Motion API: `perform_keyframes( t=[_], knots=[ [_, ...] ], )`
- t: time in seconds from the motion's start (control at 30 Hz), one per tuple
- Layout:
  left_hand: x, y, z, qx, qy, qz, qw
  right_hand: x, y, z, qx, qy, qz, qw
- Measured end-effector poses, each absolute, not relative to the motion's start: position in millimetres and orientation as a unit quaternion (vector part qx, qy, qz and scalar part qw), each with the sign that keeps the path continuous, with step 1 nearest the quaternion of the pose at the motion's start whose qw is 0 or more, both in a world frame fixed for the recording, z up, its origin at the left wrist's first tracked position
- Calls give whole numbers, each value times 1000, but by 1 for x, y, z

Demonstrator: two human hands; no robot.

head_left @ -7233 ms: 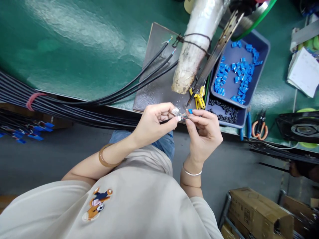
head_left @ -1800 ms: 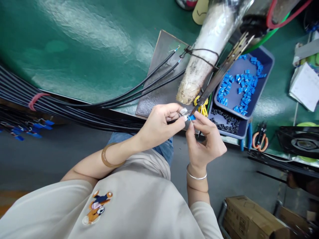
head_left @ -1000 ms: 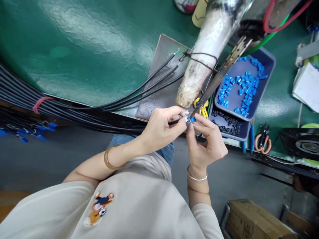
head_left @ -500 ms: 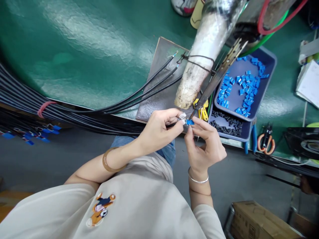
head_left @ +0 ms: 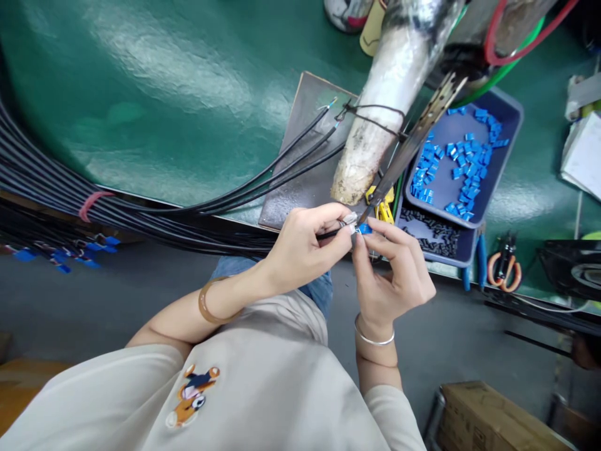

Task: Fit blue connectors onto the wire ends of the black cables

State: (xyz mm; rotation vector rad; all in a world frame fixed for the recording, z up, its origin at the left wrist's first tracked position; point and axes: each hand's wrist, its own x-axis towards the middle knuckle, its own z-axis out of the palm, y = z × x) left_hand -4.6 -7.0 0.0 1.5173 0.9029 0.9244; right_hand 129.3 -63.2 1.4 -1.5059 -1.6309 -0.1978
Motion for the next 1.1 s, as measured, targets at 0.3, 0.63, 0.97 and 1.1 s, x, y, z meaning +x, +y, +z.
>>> perform_keyframes(
  t=[0.3, 0.63, 0.97, 1.1],
  knots=[
    [-7, -4, -3, 582, 371, 357, 629, 131, -64, -5, -584, -684, -110, 423],
    [-16, -4, 2, 529, 351, 327, 700, 136, -70, -4, -649, -582, -14, 490],
    [-24, -12, -4, 666, 309, 387, 558, 146, -67, 2, -611, -584, 245, 475],
    [-23, -12, -4, 556, 302, 339, 696, 144, -72, -8, -619, -631, 100, 456]
  ],
)
